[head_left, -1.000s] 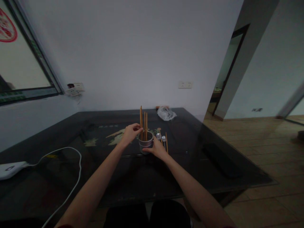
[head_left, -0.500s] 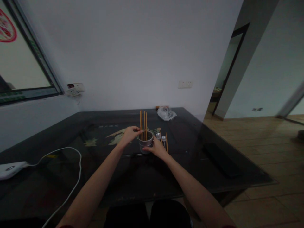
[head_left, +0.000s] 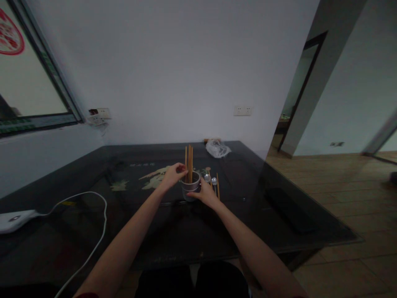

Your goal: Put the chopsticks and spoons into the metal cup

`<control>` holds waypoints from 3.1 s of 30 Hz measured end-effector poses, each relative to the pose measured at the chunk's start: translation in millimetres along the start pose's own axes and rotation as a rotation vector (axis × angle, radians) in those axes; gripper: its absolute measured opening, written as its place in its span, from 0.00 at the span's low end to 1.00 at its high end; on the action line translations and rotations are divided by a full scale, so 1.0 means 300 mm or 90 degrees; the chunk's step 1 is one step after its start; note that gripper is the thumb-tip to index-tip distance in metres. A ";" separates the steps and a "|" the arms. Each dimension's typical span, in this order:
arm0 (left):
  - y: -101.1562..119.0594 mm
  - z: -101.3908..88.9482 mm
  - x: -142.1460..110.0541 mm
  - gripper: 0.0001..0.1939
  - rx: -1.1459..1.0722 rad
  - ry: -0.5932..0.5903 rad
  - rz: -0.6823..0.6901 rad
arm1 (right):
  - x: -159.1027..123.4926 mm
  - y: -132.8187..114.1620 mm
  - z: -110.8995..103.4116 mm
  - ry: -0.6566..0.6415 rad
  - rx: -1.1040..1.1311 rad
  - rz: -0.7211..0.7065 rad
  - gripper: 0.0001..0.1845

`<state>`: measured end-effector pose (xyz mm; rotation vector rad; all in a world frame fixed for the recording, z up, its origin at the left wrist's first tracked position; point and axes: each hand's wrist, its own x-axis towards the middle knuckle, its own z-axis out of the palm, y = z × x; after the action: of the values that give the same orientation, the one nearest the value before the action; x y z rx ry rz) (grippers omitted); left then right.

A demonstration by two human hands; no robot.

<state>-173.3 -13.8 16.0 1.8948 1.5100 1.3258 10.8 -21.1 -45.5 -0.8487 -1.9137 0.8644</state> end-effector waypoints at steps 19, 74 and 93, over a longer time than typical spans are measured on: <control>0.064 -0.006 0.103 0.12 0.173 0.035 -0.016 | 0.001 0.007 0.001 0.000 -0.013 0.010 0.40; -0.066 0.138 -0.251 0.17 -0.562 0.122 -0.235 | 0.001 0.049 -0.004 -0.030 0.003 0.012 0.37; -0.046 0.129 -0.266 0.14 -0.522 0.106 -0.215 | -0.002 0.038 -0.003 -0.022 -0.034 0.021 0.34</control>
<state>-146.9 -71.0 -47.7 0.9948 1.0335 1.6174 14.5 -15.3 -54.7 -0.9050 -1.9655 0.8560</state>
